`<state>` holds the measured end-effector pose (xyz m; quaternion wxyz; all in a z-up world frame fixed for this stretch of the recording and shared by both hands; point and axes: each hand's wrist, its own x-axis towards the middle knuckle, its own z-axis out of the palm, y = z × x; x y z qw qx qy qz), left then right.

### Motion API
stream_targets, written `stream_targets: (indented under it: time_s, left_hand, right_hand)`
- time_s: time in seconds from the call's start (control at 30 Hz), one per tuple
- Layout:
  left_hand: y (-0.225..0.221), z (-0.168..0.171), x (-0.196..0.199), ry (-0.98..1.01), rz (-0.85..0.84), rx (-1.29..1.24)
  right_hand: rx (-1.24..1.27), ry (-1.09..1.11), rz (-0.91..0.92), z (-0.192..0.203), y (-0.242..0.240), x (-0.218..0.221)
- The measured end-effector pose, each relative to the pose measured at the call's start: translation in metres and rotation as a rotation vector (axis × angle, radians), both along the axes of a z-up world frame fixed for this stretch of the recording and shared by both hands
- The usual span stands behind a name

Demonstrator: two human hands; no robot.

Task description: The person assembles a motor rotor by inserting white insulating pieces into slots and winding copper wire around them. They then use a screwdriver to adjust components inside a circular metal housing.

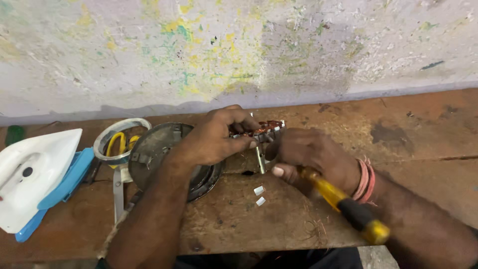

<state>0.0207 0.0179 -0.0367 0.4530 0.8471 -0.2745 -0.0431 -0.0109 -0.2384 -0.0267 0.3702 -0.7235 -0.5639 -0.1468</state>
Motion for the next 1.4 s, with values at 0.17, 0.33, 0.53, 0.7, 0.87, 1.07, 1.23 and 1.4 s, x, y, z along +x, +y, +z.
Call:
stream_targets:
  time_s: [0.17, 0.33, 0.53, 0.7, 0.87, 1.07, 1.23, 1.4]
  left_hand:
    - [-0.002, 0.001, -0.001, -0.039, 0.021, 0.033]
    - [-0.004, 0.006, -0.004, -0.005, 0.022, 0.039]
    - [-0.007, 0.007, -0.004, 0.066, 0.064, 0.070]
    - [-0.010, 0.006, -0.002, -0.010, 0.034, 0.029]
    - [-0.009, 0.007, -0.002, -0.045, 0.065, 0.083]
    - [-0.007, 0.007, -0.007, -0.069, 0.022, 0.074]
    - [-0.010, 0.016, -0.013, -0.084, 0.039, 0.137]
    - [-0.002, 0.017, -0.013, -0.136, -0.031, 0.078]
  right_hand:
    - [0.037, 0.006, -0.002, 0.002, -0.002, -0.007]
    - [-0.021, 0.039, -0.113, -0.001, 0.003, -0.001]
    - [-0.075, -0.131, -0.144, 0.003, 0.009, -0.006]
    - [-0.137, -0.285, -0.242, -0.007, 0.022, -0.019]
    - [0.096, 0.013, -0.284, -0.008, 0.005, -0.005]
    - [-0.037, 0.421, -0.871, 0.009, -0.049, 0.045]
    - [-0.609, 0.276, -0.906, -0.017, -0.053, 0.091]
    - [-0.822, 0.371, -0.893, -0.034, -0.055, 0.106]
